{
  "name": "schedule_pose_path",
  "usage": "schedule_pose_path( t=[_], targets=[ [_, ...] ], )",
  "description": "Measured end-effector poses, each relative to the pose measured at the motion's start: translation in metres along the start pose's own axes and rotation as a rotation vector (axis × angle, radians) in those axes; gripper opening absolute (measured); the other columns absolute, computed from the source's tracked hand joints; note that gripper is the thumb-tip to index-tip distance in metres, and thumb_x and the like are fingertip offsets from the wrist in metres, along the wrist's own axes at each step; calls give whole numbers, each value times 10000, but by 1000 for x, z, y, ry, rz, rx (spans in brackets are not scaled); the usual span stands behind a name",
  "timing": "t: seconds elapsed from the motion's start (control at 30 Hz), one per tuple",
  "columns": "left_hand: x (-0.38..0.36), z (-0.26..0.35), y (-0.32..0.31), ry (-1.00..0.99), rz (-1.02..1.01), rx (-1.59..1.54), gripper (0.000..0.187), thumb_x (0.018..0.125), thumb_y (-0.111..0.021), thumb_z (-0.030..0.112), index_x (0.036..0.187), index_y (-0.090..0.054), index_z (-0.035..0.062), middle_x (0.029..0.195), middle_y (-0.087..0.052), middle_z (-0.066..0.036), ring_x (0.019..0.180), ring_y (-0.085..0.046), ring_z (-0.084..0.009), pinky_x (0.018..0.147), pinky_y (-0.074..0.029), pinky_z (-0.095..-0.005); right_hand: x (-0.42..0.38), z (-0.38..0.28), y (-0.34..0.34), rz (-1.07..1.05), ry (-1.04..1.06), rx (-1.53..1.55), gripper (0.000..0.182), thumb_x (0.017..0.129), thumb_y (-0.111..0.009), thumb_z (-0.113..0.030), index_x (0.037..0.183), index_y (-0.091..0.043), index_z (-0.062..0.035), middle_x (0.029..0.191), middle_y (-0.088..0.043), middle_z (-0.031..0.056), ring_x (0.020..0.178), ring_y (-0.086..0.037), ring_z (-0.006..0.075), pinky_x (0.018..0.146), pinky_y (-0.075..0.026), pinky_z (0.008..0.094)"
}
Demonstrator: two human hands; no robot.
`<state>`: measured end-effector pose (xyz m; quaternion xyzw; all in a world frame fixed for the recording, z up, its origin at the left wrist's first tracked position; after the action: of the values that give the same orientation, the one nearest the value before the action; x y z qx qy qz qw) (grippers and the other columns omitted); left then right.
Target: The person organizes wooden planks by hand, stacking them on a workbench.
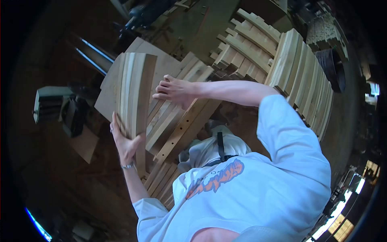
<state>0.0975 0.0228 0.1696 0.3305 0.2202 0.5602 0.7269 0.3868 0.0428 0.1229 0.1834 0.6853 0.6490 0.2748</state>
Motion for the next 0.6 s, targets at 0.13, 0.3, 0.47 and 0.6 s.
schedule_pose_path(
  t=[0.13,0.3,0.47,0.6],
  targets=[
    [-11,29,-11,15,-90,-530,1164,503,-810,317,1509,-293,41,1228,-513,-102,1088,-539,-242,964,-442,-366,-94,4,65,195,-323,-136,954,491,-807,-315,1329,-442,-41,1165,-509,121,1128,-479,277,975,-336,459],
    [20,143,-63,33,-284,-713,1166,513,-794,338,1510,-283,14,1289,-518,-109,1123,-551,-218,966,-449,-349,-291,10,114,326,-1042,37,994,470,-818,-254,1365,-422,-81,1227,-497,134,1197,-466,306,1011,-345,473],
    [83,247,-183,-42,-609,-835,1136,547,-788,228,1520,-239,18,1271,-527,-149,1137,-547,-231,970,-448,-347,-474,-9,109,429,-1787,124,1045,512,-863,-278,1408,-374,-53,1277,-479,199,1233,-446,366,1057,-380,482],
    [127,319,-304,55,-778,-796,1071,640,-798,238,1500,-228,-47,1237,-559,-161,1115,-552,-221,949,-444,-316,-596,-28,34,498,-2129,210,1143,567,-878,-396,1456,-278,-3,1388,-370,276,1302,-387,418,1081,-346,518]
  ],
)
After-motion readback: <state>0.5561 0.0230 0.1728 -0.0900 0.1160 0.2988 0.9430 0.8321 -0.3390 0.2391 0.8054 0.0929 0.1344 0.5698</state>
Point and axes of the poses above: each hand's wrist, its own x-axis towards the middle knuckle, its own y-axis out of the back of the hand, z = x × y, the point moved 1 cm from there along x, towards the middle knuckle
